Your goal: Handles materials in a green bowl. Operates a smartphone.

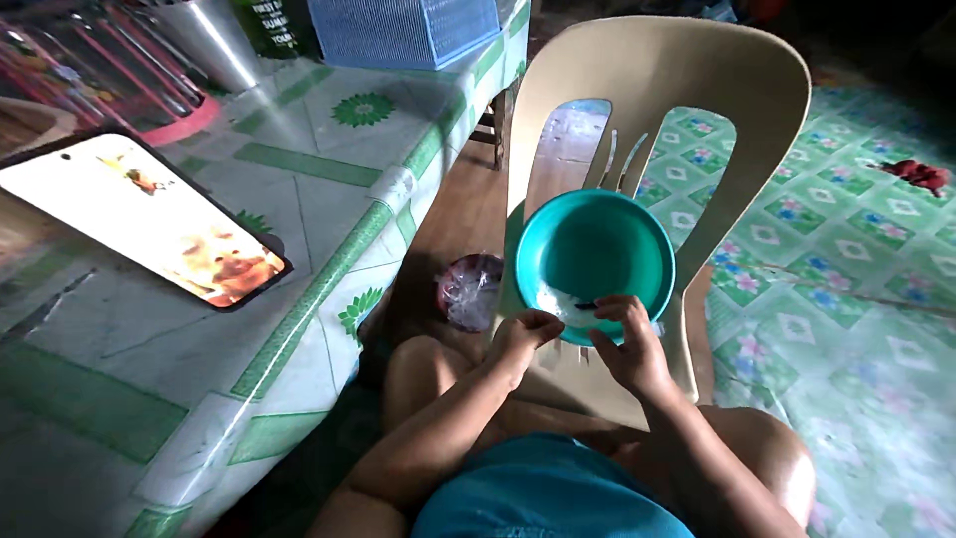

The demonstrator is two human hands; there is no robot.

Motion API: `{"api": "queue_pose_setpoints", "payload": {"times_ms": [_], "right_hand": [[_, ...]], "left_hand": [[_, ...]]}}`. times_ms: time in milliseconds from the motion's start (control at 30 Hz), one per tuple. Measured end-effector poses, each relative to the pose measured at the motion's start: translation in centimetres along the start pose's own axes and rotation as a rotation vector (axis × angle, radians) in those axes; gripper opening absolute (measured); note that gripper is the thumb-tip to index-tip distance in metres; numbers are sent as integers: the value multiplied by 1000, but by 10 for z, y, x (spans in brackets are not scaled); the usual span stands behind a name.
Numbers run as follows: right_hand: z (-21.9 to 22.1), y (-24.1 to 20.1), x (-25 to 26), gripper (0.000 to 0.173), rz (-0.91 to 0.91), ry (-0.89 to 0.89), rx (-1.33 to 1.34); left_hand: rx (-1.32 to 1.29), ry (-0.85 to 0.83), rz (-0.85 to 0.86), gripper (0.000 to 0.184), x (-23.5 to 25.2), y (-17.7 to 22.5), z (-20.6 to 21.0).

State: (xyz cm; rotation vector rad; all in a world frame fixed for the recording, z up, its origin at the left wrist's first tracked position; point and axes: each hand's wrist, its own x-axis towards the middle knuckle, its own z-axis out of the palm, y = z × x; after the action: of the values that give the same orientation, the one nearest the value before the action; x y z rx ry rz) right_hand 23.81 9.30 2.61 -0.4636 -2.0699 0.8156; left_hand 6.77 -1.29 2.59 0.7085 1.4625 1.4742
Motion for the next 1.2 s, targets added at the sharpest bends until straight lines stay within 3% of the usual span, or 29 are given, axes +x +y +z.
{"api": "queue_pose_setpoints", "payload": {"times_ms": [200,367,433,533,633,767,1000,1200], "right_hand": [[-4,-13,36,14,-123,-238,-209],[-12,-12,72,10,-152,-307,-370],[-19,-2,84,8,-38,-373,-415],[-18,25,92,16,292,-700,-701],[-9,52,87,22,470,-979,-962],[-4,65,78,23,487,-1047,-1032],[-1,88,71,28,348,-1034,-1049],[-3,68,84,21,372,-1050,-1001]], "left_hand": [[55,-32,107,12,7,4,-9],[442,1,267,20,26,25,-23],[440,60,307,17,34,29,-30],[356,139,500,14,41,17,-40],[311,129,601,12,45,1,-48],[277,82,524,12,46,2,-51],[163,76,395,10,55,9,-61],[129,95,396,9,58,6,-66]]}}
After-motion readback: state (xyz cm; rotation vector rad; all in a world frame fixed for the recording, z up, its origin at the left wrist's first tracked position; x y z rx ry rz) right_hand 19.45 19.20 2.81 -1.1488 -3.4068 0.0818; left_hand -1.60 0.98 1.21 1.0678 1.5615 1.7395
